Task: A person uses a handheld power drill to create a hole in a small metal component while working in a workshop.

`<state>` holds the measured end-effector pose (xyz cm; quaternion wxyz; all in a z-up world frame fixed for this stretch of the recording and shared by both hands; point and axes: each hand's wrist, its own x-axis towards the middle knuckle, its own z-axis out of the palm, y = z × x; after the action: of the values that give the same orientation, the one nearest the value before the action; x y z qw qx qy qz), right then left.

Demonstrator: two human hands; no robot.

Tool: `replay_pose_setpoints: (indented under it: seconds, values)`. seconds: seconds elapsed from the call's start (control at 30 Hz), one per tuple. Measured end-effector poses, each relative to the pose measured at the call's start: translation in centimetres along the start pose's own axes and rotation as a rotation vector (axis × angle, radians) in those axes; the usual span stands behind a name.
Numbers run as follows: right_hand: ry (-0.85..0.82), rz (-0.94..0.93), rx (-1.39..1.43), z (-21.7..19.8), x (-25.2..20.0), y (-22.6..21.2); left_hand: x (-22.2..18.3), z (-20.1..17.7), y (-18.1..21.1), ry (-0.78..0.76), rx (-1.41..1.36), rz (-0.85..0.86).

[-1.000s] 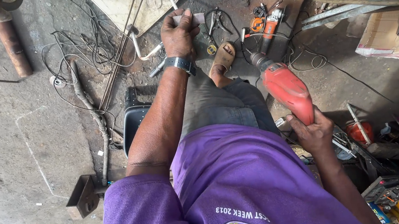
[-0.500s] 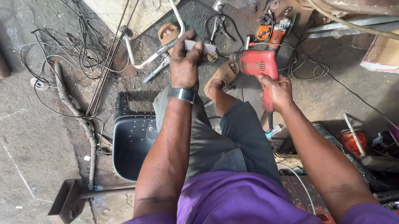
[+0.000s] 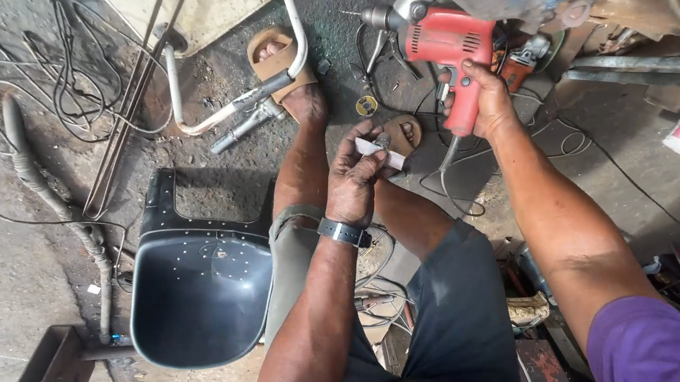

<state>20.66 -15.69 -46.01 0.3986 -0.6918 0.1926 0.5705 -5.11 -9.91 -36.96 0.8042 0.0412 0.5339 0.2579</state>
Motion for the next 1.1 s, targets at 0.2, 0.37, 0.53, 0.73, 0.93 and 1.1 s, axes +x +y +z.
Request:
replay_pose_setpoints:
  seconds: [0.2, 0.37, 0.53, 0.73, 0.93, 1.1]
  values:
    - [-0.106, 0.029, 0.122, -1.6, 8.0, 4.1, 1.3, 0.7, -0.9, 0.023, 0.169, -0.056]
    - [-0.142, 0.05, 0.222, -3.2, 11.9, 7.5, 0.6, 1.0, -0.6, 0.009, 0.254, -0.09]
    - [-0.206, 0.051, 0.275, -4.9, 14.2, 9.5, -0.2, 1.4, 0.4, 0.032, 0.33, -0.152]
    - [-0.267, 0.038, 0.288, -6.1, 17.0, 10.6, -0.5, 2.7, 2.0, 0.005, 0.427, -0.175]
    - [-0.369, 0.11, 0.304, -8.4, 21.3, 13.5, -0.5, 4.2, 3.1, 0.003, 0.457, -0.214]
    - [-0.298, 0.079, 0.286, -6.4, 20.2, 13.1, -0.2, 4.4, 2.9, -0.004, 0.461, -0.216]
